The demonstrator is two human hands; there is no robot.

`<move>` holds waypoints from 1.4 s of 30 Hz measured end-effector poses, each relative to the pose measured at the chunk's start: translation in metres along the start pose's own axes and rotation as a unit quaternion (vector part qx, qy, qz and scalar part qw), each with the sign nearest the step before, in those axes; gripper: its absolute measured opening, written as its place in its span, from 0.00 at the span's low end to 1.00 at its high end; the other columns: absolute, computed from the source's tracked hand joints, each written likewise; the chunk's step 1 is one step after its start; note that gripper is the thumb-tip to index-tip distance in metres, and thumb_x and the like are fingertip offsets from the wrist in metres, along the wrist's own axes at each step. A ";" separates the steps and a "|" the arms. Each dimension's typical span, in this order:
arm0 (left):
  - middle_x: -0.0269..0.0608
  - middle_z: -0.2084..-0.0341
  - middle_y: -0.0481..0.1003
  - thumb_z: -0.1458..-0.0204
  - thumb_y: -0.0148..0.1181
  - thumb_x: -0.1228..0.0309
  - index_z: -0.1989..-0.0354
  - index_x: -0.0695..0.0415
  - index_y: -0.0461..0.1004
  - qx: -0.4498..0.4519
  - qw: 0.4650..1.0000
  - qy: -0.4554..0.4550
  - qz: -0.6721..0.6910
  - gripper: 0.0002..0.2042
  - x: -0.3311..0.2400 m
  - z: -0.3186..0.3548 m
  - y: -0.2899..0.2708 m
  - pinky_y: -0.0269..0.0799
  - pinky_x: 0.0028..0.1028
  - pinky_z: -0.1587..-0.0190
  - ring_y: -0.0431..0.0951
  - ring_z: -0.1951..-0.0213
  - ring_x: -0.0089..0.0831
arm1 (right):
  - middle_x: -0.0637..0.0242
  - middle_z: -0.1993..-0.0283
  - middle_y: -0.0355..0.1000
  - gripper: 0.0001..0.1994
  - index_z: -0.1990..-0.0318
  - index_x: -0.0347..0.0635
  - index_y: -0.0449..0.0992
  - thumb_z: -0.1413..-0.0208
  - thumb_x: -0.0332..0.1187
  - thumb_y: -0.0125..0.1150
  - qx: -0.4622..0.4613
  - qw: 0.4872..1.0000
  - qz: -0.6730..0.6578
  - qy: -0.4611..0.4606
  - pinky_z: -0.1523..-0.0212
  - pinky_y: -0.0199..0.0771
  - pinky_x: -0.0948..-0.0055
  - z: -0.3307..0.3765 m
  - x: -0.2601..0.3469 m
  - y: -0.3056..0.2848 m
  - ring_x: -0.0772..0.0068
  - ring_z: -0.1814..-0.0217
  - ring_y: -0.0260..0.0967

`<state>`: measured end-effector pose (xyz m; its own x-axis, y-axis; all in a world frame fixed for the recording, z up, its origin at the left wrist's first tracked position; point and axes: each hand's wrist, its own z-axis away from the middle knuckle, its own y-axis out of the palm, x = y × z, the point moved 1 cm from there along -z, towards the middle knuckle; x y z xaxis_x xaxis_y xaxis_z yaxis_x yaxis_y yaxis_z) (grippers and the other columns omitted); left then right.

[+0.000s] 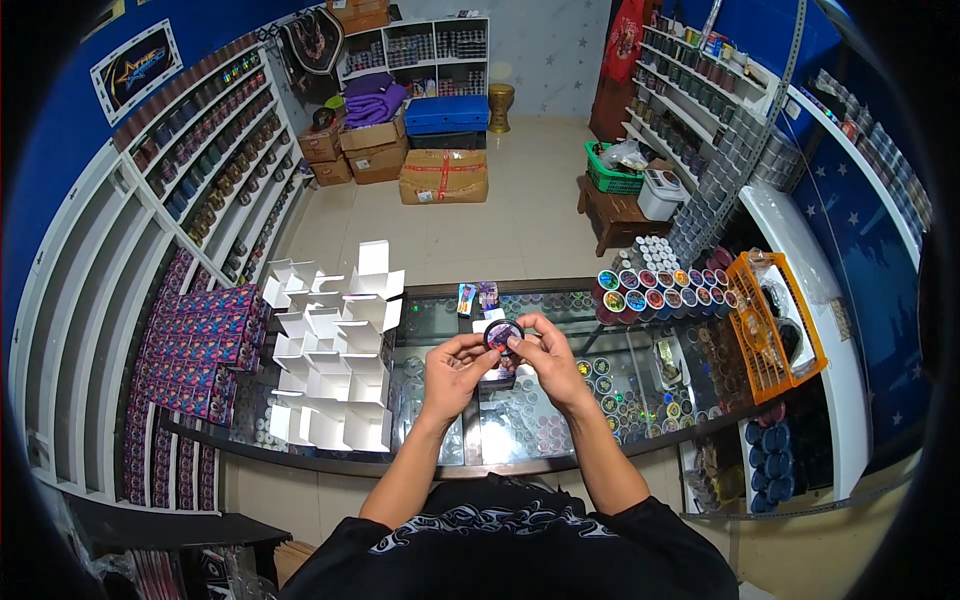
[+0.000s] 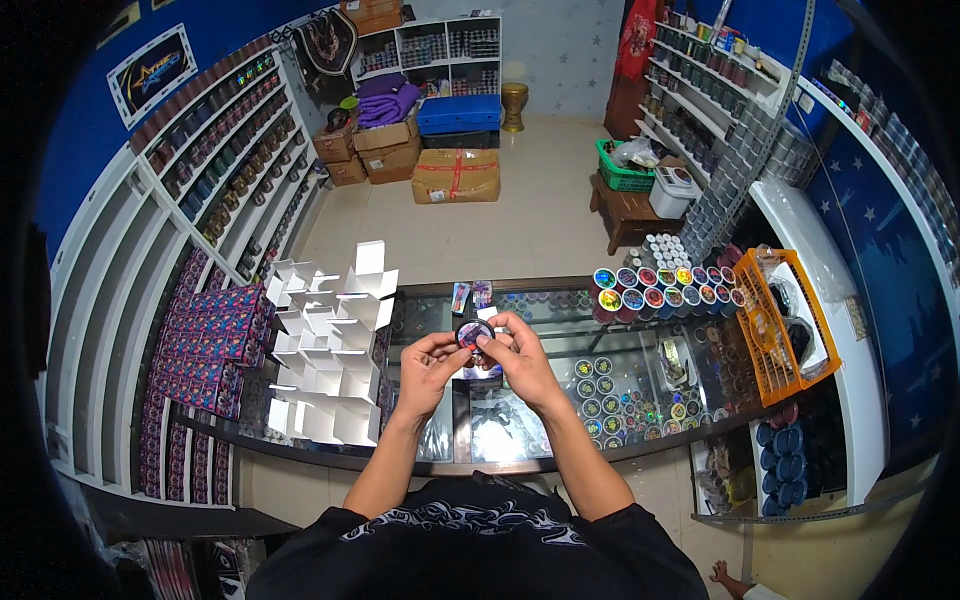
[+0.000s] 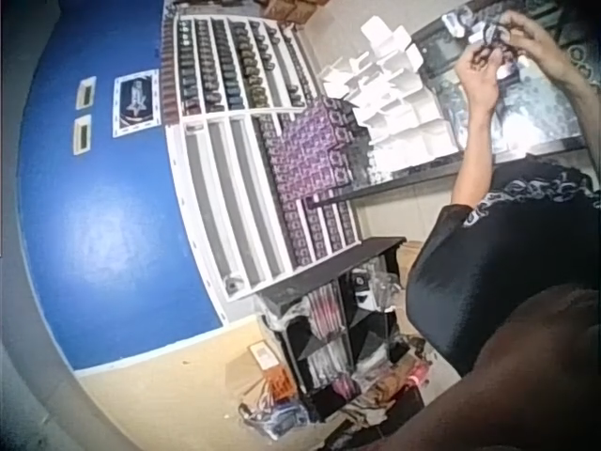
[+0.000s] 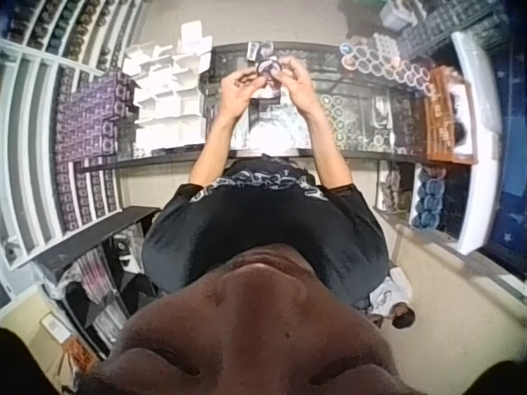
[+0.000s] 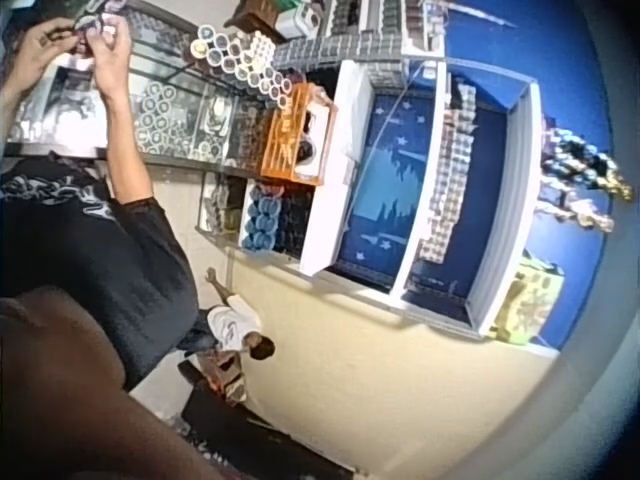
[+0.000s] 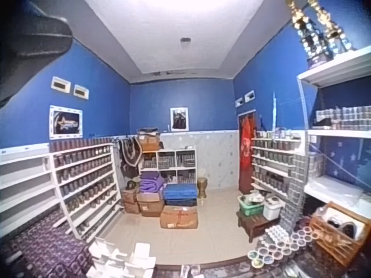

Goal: Assembling and inspecting small spinning top toys at a counter.

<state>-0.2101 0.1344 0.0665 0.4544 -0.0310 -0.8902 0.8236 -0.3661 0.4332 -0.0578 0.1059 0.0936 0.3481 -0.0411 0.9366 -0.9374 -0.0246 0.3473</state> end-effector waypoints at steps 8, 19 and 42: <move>0.42 0.69 0.77 0.53 0.62 0.82 0.60 0.68 0.74 -0.033 0.998 0.030 -0.039 0.11 -0.001 -0.003 -0.005 0.74 0.21 0.62 0.77 0.67 0.23 | 0.70 0.72 0.72 0.07 0.60 0.39 0.68 0.44 0.30 0.56 -0.019 1.000 0.007 0.002 0.68 0.68 0.81 0.002 -0.005 -0.003 0.83 0.70 0.69; 0.40 0.71 0.76 0.51 0.60 0.82 0.60 0.65 0.77 -0.020 0.993 0.065 -0.097 0.10 -0.010 -0.008 -0.004 0.73 0.21 0.65 0.76 0.70 0.23 | 0.66 0.68 0.72 0.07 0.59 0.37 0.68 0.41 0.31 0.52 0.025 1.000 -0.015 0.005 0.68 0.68 0.80 0.000 -0.003 -0.010 0.79 0.68 0.70; 0.40 0.70 0.78 0.51 0.60 0.81 0.63 0.66 0.77 -0.022 0.993 0.056 -0.098 0.07 -0.011 -0.010 -0.001 0.72 0.20 0.62 0.76 0.67 0.21 | 0.62 0.70 0.71 0.12 0.54 0.34 0.68 0.47 0.25 0.50 0.062 0.992 -0.108 -0.033 0.68 0.66 0.80 -0.001 -0.004 -0.015 0.77 0.69 0.68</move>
<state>-0.2124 0.1446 0.0777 0.3177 0.1416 -0.9375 0.9129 -0.3129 0.2621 -0.0455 0.1077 0.0848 0.5437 -0.0873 0.8347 -0.8344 -0.1628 0.5265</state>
